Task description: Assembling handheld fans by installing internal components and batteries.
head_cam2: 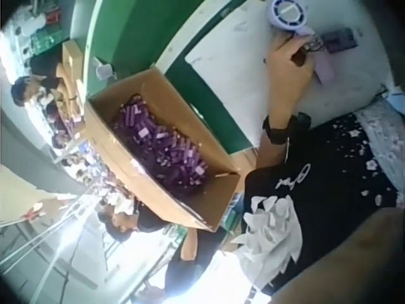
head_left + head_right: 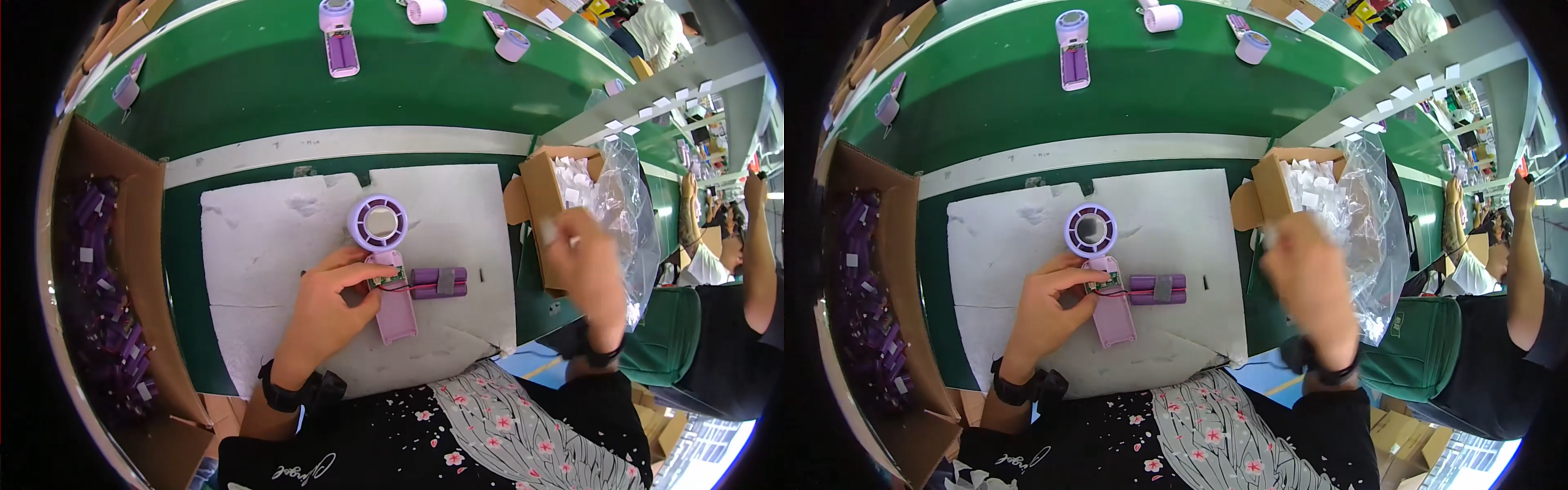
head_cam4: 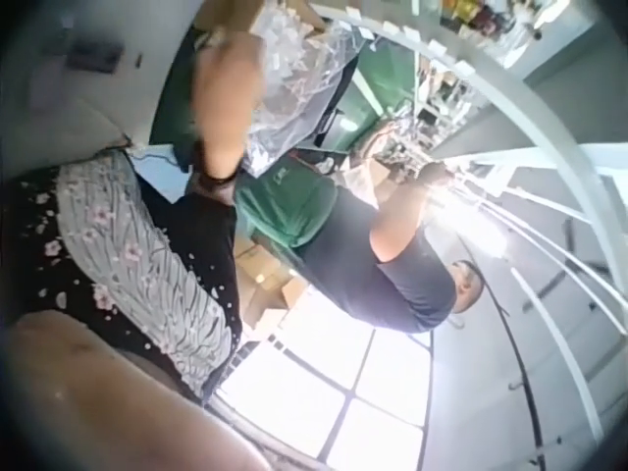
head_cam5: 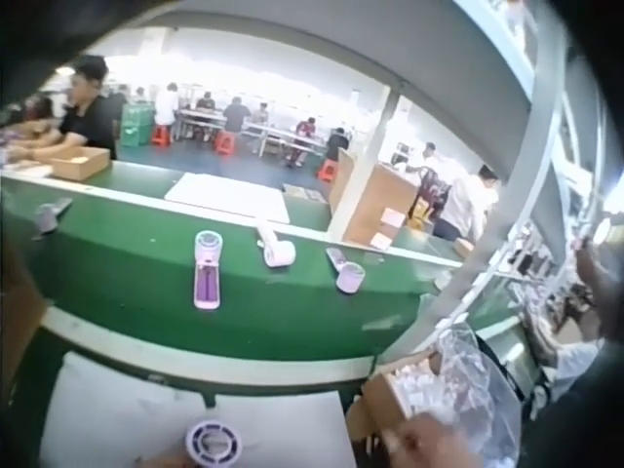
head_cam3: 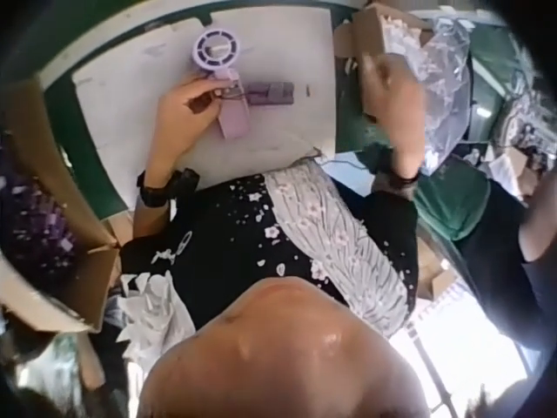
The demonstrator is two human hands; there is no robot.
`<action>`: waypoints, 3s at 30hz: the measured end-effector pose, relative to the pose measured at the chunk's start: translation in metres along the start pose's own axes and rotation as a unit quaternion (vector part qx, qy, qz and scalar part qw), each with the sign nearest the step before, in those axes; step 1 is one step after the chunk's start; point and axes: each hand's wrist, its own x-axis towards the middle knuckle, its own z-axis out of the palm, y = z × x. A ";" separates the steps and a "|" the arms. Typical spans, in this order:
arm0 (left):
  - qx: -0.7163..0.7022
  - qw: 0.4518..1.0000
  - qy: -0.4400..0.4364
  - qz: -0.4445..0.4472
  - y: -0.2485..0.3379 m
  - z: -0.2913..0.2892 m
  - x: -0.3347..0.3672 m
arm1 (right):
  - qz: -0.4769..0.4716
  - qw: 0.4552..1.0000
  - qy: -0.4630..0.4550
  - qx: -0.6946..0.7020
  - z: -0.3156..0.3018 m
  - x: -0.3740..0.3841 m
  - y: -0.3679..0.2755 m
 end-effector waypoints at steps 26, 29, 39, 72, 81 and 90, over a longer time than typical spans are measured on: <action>-0.067 0.996 0.041 0.051 0.008 0.019 0.006 | -0.113 0.964 0.088 -0.226 0.037 0.441 0.001; -0.071 0.997 0.010 0.020 0.008 0.015 0.006 | -0.076 0.972 -0.109 -0.196 -0.009 0.380 -0.053; -0.077 0.997 0.009 -0.028 0.006 0.014 0.009 | -0.101 0.983 -0.053 -0.142 -0.019 0.044 -0.027; 0.022 0.997 0.044 0.060 0.003 0.005 0.013 | 0.085 0.598 -0.492 0.627 0.066 -0.016 -0.036; 0.088 0.989 0.048 0.109 0.004 0.006 0.011 | -0.157 0.811 -0.394 0.403 0.061 -0.006 -0.026; 0.101 0.989 0.023 0.107 0.007 0.005 0.010 | -0.321 0.874 -0.263 0.252 0.074 0.001 -0.035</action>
